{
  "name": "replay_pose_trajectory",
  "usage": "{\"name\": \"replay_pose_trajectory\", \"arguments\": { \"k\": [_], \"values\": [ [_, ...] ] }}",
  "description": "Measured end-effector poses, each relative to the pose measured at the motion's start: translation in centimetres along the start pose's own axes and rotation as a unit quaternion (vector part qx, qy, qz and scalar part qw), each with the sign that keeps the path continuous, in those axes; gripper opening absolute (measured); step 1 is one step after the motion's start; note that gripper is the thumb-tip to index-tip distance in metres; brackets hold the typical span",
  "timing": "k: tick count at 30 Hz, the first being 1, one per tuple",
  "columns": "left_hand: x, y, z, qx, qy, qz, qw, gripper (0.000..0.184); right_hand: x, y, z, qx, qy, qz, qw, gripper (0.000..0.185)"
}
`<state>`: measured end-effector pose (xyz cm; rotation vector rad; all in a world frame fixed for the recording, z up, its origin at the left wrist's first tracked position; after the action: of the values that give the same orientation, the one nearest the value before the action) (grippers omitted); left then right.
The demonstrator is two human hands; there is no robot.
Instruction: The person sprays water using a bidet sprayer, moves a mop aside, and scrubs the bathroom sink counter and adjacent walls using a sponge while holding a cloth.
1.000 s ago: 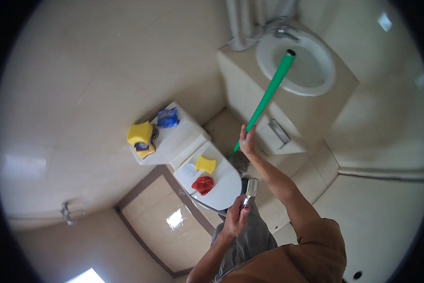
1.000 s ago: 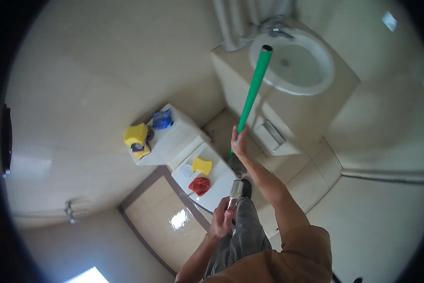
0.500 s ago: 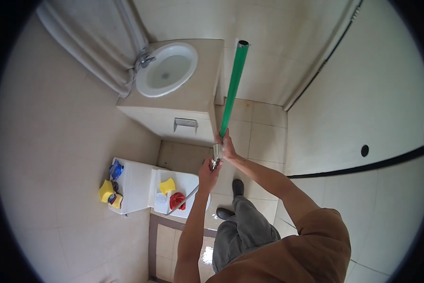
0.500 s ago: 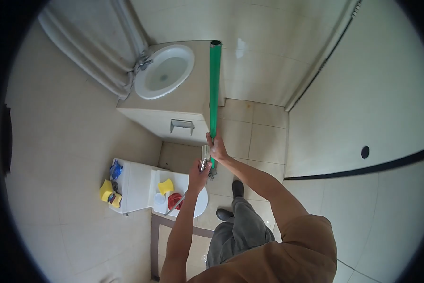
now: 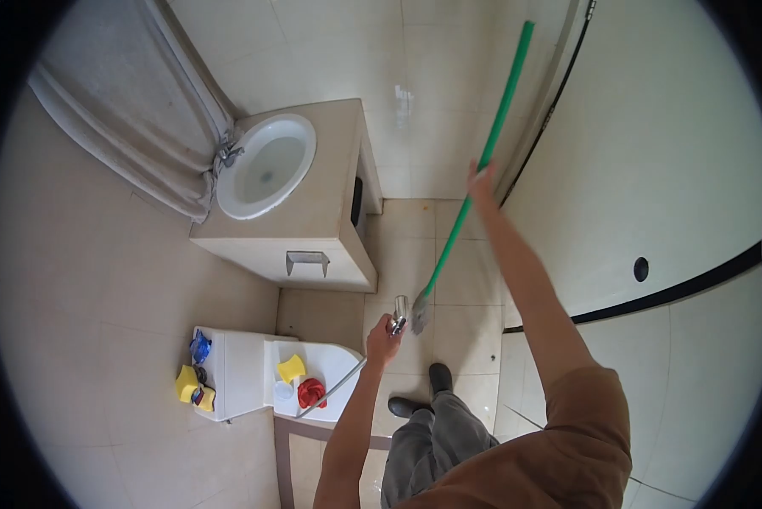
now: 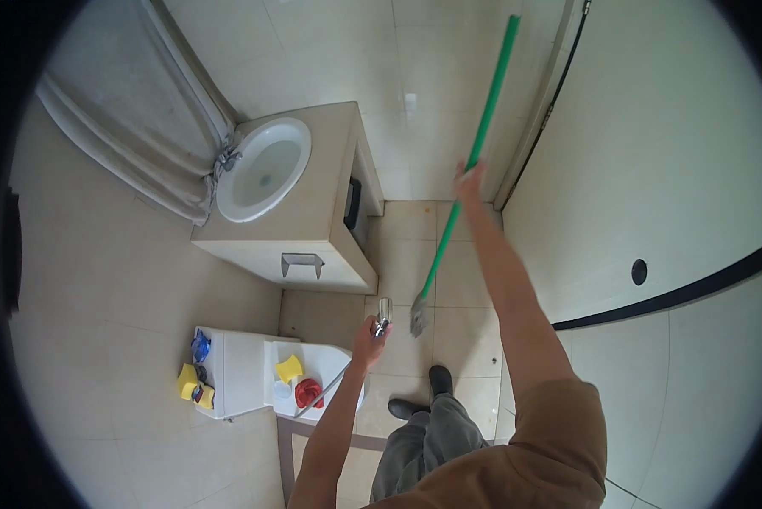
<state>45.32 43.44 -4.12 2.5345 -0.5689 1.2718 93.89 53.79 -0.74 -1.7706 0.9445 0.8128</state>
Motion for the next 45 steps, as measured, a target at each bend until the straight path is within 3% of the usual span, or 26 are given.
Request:
{"name": "replay_pose_trajectory", "arguments": {
  "k": [1, 3, 6, 8, 11, 12, 13, 14, 16, 19, 20, 22, 24, 27, 31, 34, 37, 38, 41, 42, 45],
  "values": [
    [-0.1, 0.1, -0.2, -0.007, -0.003, -0.022, 1.000, 0.035, -4.9, -2.3, -3.6, -0.048, 0.016, 0.056, 0.997, 0.087],
    [0.9, 0.0, -0.4, -0.029, -0.004, -0.059, 0.998, 0.034, -5.0, -5.7, -4.2, -0.075, 0.100, 0.147, 0.981, 0.111],
    [0.5, -0.2, 0.0, -0.020, 0.007, -0.047, 0.999, 0.032, -6.2, -2.6, -1.4, -0.221, 0.028, 0.058, 0.973, 0.118],
    [1.1, -0.5, -0.2, -0.016, 0.009, -0.050, 0.999, 0.031, -6.9, 3.6, -0.5, -0.297, 0.023, 0.023, 0.954, 0.109],
    [1.4, -0.4, -1.1, -0.010, 0.030, -0.070, 0.997, 0.029, -7.7, 16.0, 0.2, -0.412, -0.104, 0.020, 0.905, 0.077],
    [1.4, -0.5, -1.6, -0.007, 0.040, -0.078, 0.996, 0.028, -4.4, 21.2, 2.3, -0.493, -0.151, 0.040, 0.856, 0.060],
    [1.1, -0.8, -2.0, -0.004, 0.044, -0.078, 0.996, 0.027, -6.4, 25.9, 0.6, -0.491, -0.188, 0.063, 0.848, 0.048],
    [0.6, -1.0, -2.2, 0.002, 0.047, -0.079, 0.996, 0.025, -11.3, 28.9, -2.4, -0.527, -0.191, 0.084, 0.824, 0.054],
    [-0.3, -1.2, -3.1, 0.034, 0.090, -0.050, 0.994, 0.023, -14.6, 36.0, -4.3, -0.555, -0.310, 0.241, 0.733, 0.051],
    [-0.5, -0.5, -4.8, 0.087, 0.178, 0.015, 0.980, 0.026, -18.8, 40.8, -5.4, -0.484, -0.395, 0.289, 0.725, 0.052],
    [-0.4, 0.2, -5.4, 0.084, 0.189, 0.012, 0.978, 0.028, -20.6, 40.7, -6.1, -0.414, -0.396, 0.266, 0.775, 0.041],
    [-0.3, 1.2, -7.3, 0.086, 0.218, 0.017, 0.972, 0.038, -21.6, 41.8, -4.9, -0.439, -0.333, 0.253, 0.796, 0.033],
    [-0.2, 2.2, -9.9, 0.104, 0.213, -0.008, 0.971, 0.037, -23.4, 42.7, -4.4, -0.436, -0.300, 0.208, 0.823, 0.028],
    [-1.4, 4.2, -13.1, 0.146, 0.184, -0.015, 0.972, 0.037, -27.0, 43.1, -3.2, -0.490, -0.291, 0.152, 0.808, 0.032],
    [-4.0, 6.6, -15.5, 0.202, 0.244, 0.007, 0.948, 0.038, -30.5, 47.2, -1.2, -0.539, -0.323, 0.281, 0.725, 0.035],
    [-6.9, 7.6, -16.6, 0.235, 0.327, 0.044, 0.914, 0.041, -32.5, 50.4, 0.1, -0.527, -0.325, 0.295, 0.728, 0.033],
    [-9.9, 10.0, -18.1, 0.265, 0.428, -0.091, 0.859, 0.041, -33.9, 51.4, 1.1, -0.513, -0.301, 0.284, 0.752, 0.032],
    [-10.0, 10.2, -18.5, 0.255, 0.440, -0.103, 0.855, 0.051, -34.3, 51.3, 1.3, -0.510, -0.289, 0.277, 0.762, 0.032],
    [-6.4, 9.6, -22.0, 0.228, 0.396, -0.078, 0.886, 0.063, -35.0, 51.7, 2.1, -0.485, -0.289, 0.330, 0.756, 0.027],
    [-5.7, 9.2, -22.8, 0.216, 0.407, -0.088, 0.883, 0.074, -35.7, 51.9, 2.3, -0.487, -0.311, 0.358, 0.734, 0.026],
    [-4.1, 7.5, -25.0, 0.236, 0.367, -0.086, 0.896, 0.079, -36.3, 52.3, 3.3, -0.477, -0.352, 0.421, 0.686, 0.026]
  ]
}}
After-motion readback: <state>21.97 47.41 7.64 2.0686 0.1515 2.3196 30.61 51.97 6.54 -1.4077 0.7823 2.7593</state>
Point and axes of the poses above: each hand's wrist, its own y-axis away from the middle knuckle, its own z-axis out of the palm, x = y × z, the point moved 6 cm from there along -y, towards the middle knuckle, and after that the axes turned 4 degrees about x, right-handed, at the moved point
